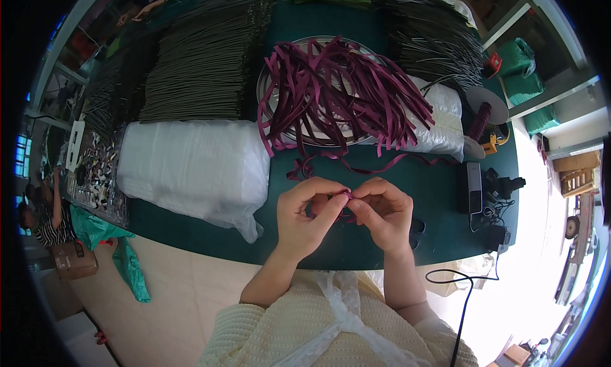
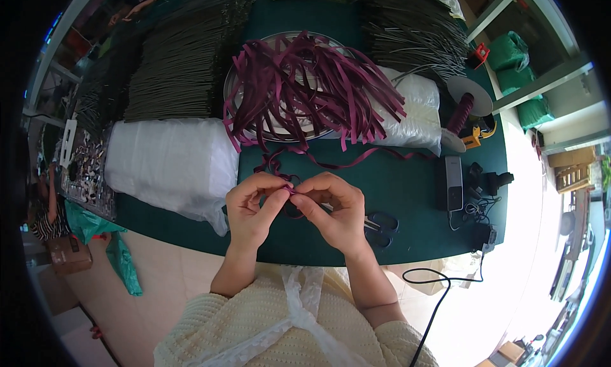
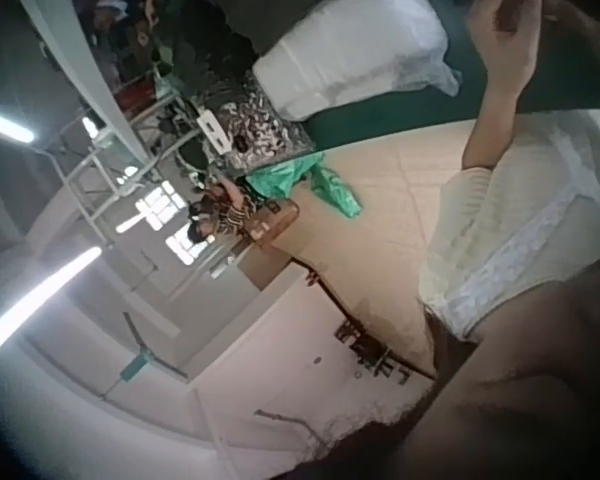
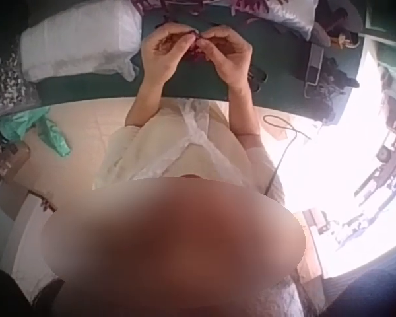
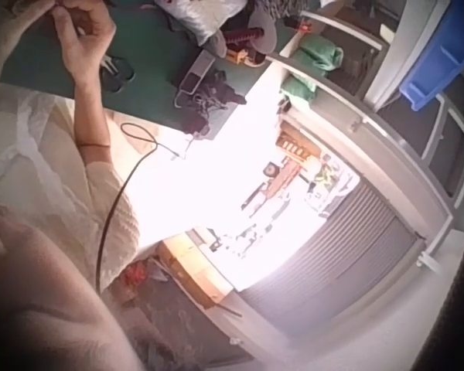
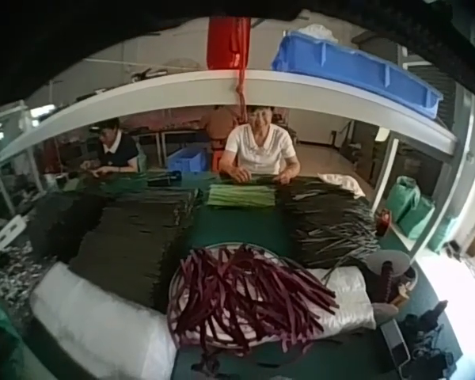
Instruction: The person pulls a length of purple ribbon from a spool, cuts it using shears, and folds the ribbon piece by hand. They repeat this process, picking up the spool to pull more ribbon before cutting and folding additional pieces.
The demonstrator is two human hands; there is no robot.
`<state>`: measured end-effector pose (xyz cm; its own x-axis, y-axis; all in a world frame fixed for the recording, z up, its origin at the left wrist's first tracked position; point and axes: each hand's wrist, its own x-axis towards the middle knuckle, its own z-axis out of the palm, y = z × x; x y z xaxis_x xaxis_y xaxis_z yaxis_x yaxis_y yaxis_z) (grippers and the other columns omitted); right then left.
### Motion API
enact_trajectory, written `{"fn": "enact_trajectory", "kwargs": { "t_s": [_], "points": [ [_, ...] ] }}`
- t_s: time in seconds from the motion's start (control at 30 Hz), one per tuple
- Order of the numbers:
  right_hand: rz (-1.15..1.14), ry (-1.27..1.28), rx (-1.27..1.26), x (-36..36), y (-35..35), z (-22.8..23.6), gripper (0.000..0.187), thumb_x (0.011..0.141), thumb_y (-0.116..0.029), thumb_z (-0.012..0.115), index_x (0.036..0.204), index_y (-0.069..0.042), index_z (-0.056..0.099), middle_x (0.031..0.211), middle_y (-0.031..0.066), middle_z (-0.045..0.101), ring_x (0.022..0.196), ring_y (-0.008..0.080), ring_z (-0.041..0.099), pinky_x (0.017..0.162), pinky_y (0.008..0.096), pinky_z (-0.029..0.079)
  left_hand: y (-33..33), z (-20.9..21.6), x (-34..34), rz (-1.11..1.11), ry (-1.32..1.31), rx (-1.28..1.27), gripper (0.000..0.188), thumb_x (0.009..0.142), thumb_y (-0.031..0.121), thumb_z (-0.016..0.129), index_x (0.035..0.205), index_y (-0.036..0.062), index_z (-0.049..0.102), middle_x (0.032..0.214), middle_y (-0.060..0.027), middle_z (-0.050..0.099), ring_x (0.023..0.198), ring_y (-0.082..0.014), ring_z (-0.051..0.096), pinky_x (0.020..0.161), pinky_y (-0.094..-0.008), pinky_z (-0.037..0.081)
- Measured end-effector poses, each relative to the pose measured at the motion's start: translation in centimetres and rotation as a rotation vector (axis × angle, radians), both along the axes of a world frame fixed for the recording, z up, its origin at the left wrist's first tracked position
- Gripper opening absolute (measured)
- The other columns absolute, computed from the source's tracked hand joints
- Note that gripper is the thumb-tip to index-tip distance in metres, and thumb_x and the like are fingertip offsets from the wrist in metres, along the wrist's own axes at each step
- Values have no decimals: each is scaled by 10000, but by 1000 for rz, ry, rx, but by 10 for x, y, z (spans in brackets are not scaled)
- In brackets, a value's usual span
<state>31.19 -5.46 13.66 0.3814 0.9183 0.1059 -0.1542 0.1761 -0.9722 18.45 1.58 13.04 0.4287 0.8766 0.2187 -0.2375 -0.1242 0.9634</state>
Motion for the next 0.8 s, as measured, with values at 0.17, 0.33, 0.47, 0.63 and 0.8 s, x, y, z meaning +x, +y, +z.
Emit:
{"fn": "enact_trajectory", "kwargs": {
  "t_s": [0.17, 0.33, 0.47, 0.63, 0.8],
  "points": [
    [-10, 5, -7, 0, 0, -4, 126, 759, 33, 672, 856, 7, 596, 776, 25, 598, 686, 67, 596, 617, 190, 487, 0, -4, 0, -18, 4, -38, 89, 760, 1, 653, 848, 14, 639, 695, 17, 573, 531, -20, 373, 474, -175, 282],
    [-5, 28, -33, 0, -2, -6, 126, 761, 38, 669, 860, 9, 596, 775, 21, 597, 675, 61, 590, 601, 183, 474, 0, -2, -1, -35, 12, -58, 114, 760, -3, 651, 871, 21, 646, 688, 24, 564, 532, -16, 368, 477, -171, 277],
    [-5, 14, -27, -1, -2, -6, 125, 763, 38, 667, 862, 9, 597, 779, 20, 597, 675, 58, 587, 599, 177, 467, 2, 1, -7, -93, 79, -86, 147, 771, -52, 613, 913, -19, 624, 890, -62, 628, 747, -78, 570, 689, -187, 440],
    [16, -5, -25, -2, 0, -6, 123, 767, 37, 663, 866, 9, 595, 793, 23, 598, 685, 58, 589, 607, 178, 469, 4, -3, -4, -28, 30, 9, 126, 751, -8, 646, 872, 25, 661, 715, 11, 577, 538, -29, 392, 487, -175, 294],
    [28, 19, -51, -3, 2, -9, 119, 780, 21, 654, 898, 21, 635, 796, 36, 602, 619, 49, 553, 516, 165, 424, 8, -1, -7, 2, 22, 28, 127, 741, -17, 644, 862, 17, 660, 757, -15, 590, 554, -39, 418, 503, -176, 312]
  ]
}}
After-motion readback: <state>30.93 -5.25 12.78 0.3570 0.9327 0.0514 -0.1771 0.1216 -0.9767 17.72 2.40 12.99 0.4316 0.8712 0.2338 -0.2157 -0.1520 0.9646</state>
